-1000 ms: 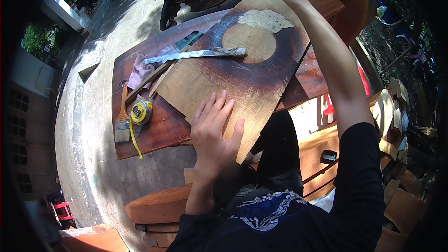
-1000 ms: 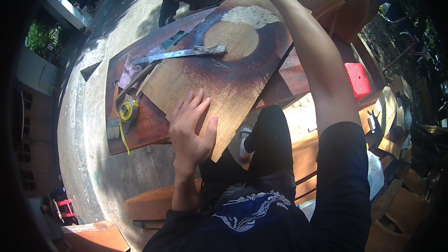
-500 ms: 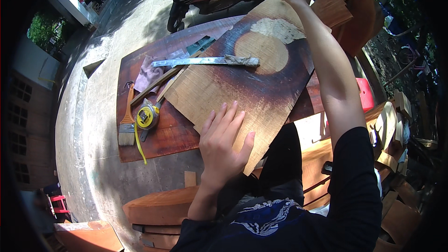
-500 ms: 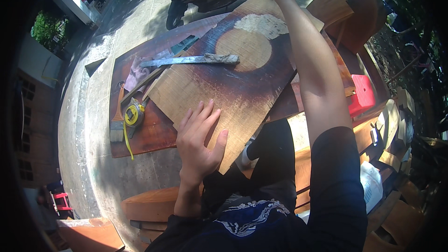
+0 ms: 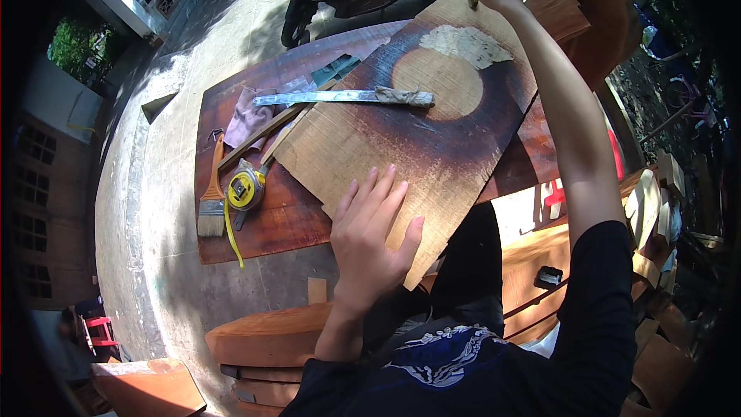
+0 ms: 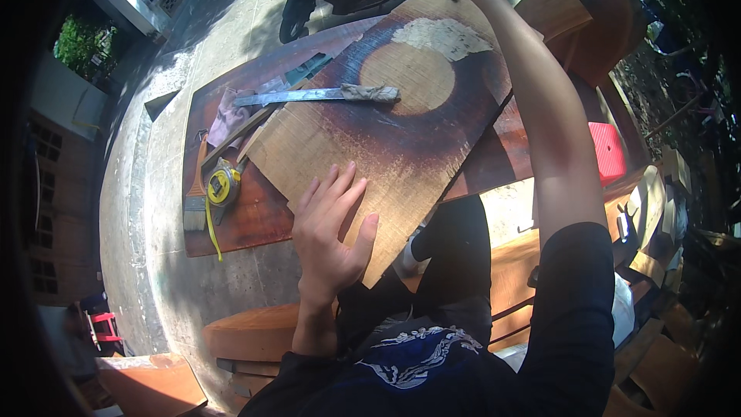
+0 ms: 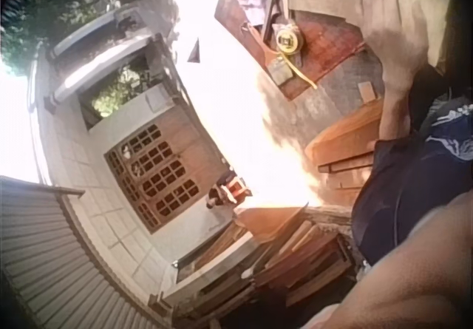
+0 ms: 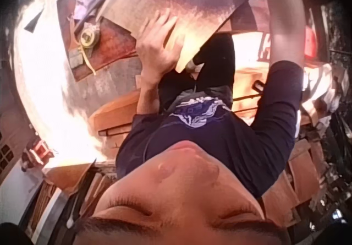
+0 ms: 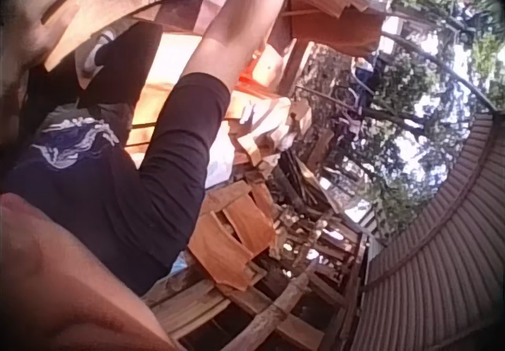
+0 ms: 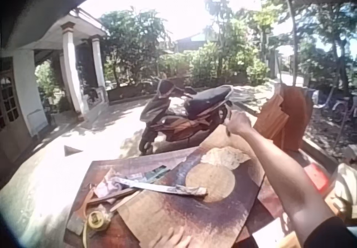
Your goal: The person scrapes a wooden board with a saw blade, brushes it with a paintbrush, wipes it down with a cloth, and sands the board using sandpaper.
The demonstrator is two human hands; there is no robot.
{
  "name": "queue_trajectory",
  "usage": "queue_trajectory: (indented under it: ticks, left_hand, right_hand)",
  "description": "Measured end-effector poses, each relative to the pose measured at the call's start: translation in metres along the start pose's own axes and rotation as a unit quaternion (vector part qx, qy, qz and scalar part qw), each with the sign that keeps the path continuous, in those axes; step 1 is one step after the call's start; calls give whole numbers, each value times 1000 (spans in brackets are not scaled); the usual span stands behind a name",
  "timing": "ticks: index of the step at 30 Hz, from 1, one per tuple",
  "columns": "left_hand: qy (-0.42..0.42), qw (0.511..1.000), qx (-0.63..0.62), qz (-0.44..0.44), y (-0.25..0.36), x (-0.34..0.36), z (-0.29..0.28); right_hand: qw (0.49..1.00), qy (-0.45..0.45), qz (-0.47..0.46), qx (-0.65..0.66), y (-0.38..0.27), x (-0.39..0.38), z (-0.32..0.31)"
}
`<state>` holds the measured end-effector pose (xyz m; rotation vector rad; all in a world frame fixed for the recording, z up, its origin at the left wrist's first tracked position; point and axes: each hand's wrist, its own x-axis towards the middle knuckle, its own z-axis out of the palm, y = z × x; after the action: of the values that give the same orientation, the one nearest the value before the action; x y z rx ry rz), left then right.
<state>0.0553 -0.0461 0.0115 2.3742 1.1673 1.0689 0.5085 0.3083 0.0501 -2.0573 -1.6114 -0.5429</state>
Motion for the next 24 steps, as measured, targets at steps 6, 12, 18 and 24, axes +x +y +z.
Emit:
queue_trajectory:
  ticks: [6,12,18,24]
  left_hand:
    - [22,1000,14,-4,-2,-4,-6]
    - [24,1000,7,-2,-2,-5,-2]
    - [26,1000,9,1,1,-5,-3]
    - [27,1000,8,5,-1,-4,0]
  right_hand:
    - [887,-335,60,313,-23,-65,-116]
    - [915,-279,-41,289,-30,-104,-171]
    - [920,-371,-87,93,-87,-155,-233]
    - [903,-363,-160,164,-107,-206,-265]
